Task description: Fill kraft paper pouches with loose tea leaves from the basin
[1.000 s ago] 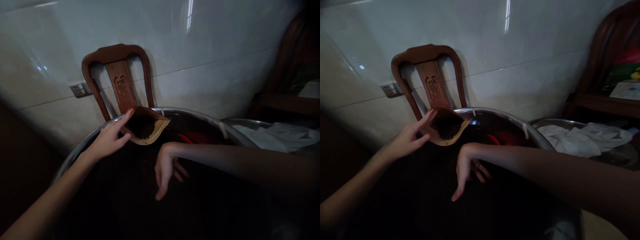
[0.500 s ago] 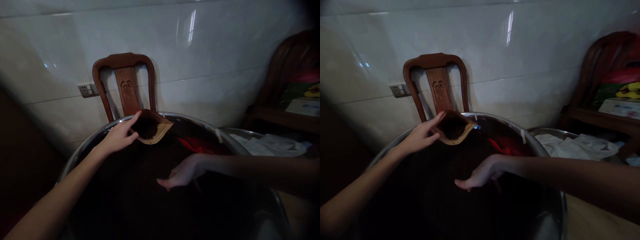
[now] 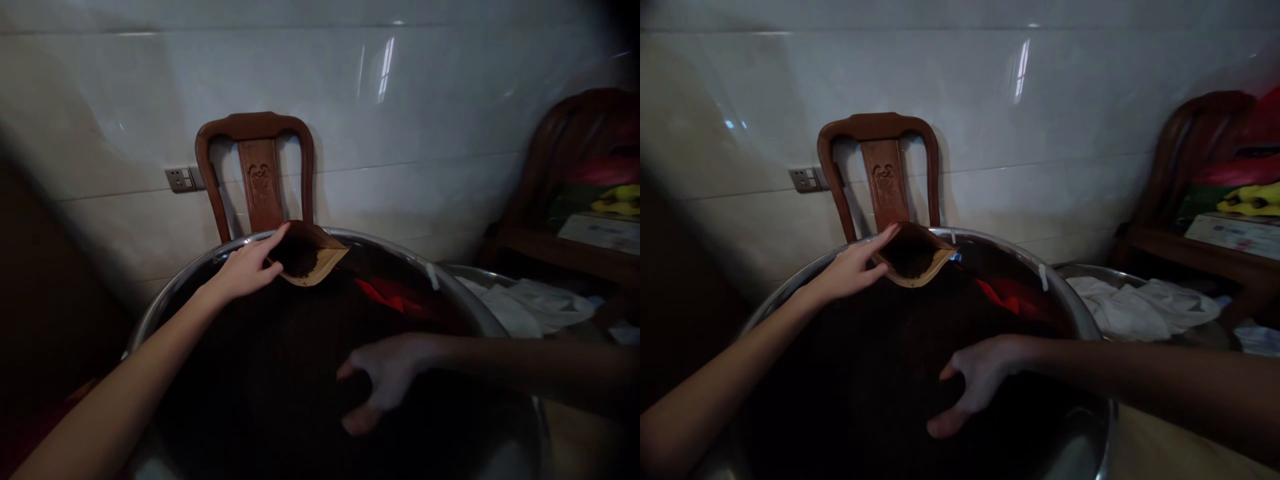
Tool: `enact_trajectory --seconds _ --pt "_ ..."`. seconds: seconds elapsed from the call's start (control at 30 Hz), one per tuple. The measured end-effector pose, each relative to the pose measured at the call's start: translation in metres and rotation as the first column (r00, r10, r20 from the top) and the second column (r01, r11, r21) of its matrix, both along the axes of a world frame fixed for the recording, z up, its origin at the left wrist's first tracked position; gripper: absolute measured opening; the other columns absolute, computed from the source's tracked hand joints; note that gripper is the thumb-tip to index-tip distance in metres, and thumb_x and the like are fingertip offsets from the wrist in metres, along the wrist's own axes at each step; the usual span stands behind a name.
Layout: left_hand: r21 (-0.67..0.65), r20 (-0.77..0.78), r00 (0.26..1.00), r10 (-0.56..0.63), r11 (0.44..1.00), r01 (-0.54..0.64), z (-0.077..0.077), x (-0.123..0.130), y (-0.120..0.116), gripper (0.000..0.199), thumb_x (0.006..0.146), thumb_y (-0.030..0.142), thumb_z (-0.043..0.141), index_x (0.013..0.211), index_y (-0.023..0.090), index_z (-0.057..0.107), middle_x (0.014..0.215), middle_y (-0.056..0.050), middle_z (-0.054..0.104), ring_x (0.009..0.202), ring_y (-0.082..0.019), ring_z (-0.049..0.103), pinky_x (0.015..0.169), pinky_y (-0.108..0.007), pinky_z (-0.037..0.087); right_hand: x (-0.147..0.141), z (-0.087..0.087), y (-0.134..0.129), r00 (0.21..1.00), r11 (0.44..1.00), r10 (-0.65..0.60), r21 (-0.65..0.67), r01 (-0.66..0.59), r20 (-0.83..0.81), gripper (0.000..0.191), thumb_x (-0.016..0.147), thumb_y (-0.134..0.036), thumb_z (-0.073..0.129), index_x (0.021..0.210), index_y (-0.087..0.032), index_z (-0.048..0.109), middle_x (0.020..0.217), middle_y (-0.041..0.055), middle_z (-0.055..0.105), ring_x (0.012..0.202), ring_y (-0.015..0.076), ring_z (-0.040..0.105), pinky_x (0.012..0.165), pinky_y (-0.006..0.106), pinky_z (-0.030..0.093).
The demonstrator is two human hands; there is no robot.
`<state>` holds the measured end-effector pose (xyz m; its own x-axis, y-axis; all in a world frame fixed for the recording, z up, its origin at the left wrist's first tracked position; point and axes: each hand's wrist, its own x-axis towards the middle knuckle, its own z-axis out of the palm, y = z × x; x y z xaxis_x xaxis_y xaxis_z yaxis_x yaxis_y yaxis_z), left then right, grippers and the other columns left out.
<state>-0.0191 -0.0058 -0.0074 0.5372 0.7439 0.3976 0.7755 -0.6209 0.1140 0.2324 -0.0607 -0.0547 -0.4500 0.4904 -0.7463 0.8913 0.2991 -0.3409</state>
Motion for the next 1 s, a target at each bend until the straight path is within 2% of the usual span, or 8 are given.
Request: enact_trajectory --seconds 0.07,0.13,0.27,0.4,0.6,0.77,0.87,1.0 --pt "0.002 -0.016 1.0 0.006 1.0 -0.006 -0.001 -0.001 0.0 0.071 0.084 0.029 0.044 0.149 0.025 0.015 0.146 -0.008 0.038 0.118 -0.028 0.053 0.099 -0.045 0.043 0.002 -0.001 -0.001 1.0 1.0 0.019 -0.007 -0.019 -0.016 0.111 0.043 -0.081 0.065 0.138 -0.029 0.043 0.138 0.0066 0.049 0.121 0.0321 0.049 0.103 0.045 0.038" --pt "0.004 -0.031 0.999 0.009 1.0 -0.009 -0.001 -0.002 0.0 0.07 0.085 0.029 0.043 0.149 0.025 0.015 0.145 -0.008 0.039 0.118 -0.027 0.054 0.098 -0.043 0.044 0.002 -0.001 0.0 0.999 0.996 0.004 -0.087 -0.008 -0.053 0.11 0.042 -0.073 0.073 0.138 -0.027 0.044 0.137 0.0065 0.049 0.12 0.0309 0.05 0.102 0.042 0.04" --pt "0.005 -0.05 0.999 0.007 1.0 -0.007 -0.002 -0.003 0.001 0.07 0.085 0.029 0.042 0.149 0.025 0.012 0.142 -0.009 0.043 0.116 -0.028 0.054 0.094 -0.045 0.045 -0.002 -0.008 0.002 0.992 0.97 -0.117 -0.222 0.102 -0.055 0.112 0.039 -0.06 0.081 0.138 -0.023 0.044 0.132 0.0072 0.053 0.114 0.0283 0.055 0.097 0.038 0.045" --pt "0.022 -0.068 0.998 0.002 1.0 -0.001 -0.002 -0.003 0.002 0.072 0.085 0.028 0.042 0.149 0.026 0.01 0.14 -0.009 0.045 0.114 -0.028 0.055 0.092 -0.044 0.046 -0.005 -0.009 -0.006 0.996 0.972 -0.092 -0.221 0.086 -0.016 0.114 0.034 -0.051 0.085 0.138 -0.031 0.043 0.125 0.0034 0.059 0.107 0.028 0.059 0.095 0.04 0.047" --pt "0.01 -0.052 0.999 0.017 1.0 -0.016 -0.001 -0.003 -0.001 0.07 0.085 0.028 0.042 0.149 0.026 0.013 0.136 -0.008 0.049 0.111 -0.025 0.056 0.093 -0.04 0.045 -0.013 0.004 -0.019 0.957 0.929 -0.29 -0.232 0.287 0.022 0.124 0.028 -0.043 0.088 0.14 -0.025 0.039 0.126 0.008 0.057 0.109 0.0281 0.058 0.089 0.037 0.05" --pt "0.002 -0.04 0.999 0.011 1.0 -0.011 -0.001 -0.003 -0.001 0.07 0.086 0.028 0.042 0.149 0.026 0.012 0.138 -0.008 0.047 0.112 -0.026 0.056 0.093 -0.041 0.045 -0.018 -0.002 -0.022 0.935 0.906 -0.349 -0.276 0.321 -0.058 0.116 0.031 -0.035 0.087 0.137 -0.02 0.041 0.099 0.0057 0.067 0.084 0.0228 0.065 0.068 0.03 0.053" --pt "0.005 -0.036 0.999 0.003 1.0 -0.003 -0.001 -0.003 0.0 0.069 0.086 0.028 0.043 0.149 0.027 0.013 0.139 -0.008 0.047 0.114 -0.026 0.055 0.095 -0.042 0.045 -0.02 -0.004 -0.023 0.932 0.903 -0.342 -0.313 0.293 -0.116 0.113 0.037 -0.032 0.085 0.139 -0.017 0.037 0.088 0.0032 0.068 0.079 0.0194 0.065 0.067 0.027 0.052" --pt "0.001 -0.028 1.0 -0.001 1.0 0.001 -0.001 -0.002 0.0 0.069 0.086 0.028 0.043 0.148 0.026 0.014 0.14 -0.008 0.045 0.117 -0.027 0.053 0.098 -0.043 0.043 -0.021 -0.002 -0.022 0.942 0.95 -0.284 -0.186 0.251 -0.18 0.11 0.032 -0.031 0.085 0.134 -0.021 0.046 0.105 0.005 0.065 0.094 0.0217 0.062 0.073 0.027 0.051"
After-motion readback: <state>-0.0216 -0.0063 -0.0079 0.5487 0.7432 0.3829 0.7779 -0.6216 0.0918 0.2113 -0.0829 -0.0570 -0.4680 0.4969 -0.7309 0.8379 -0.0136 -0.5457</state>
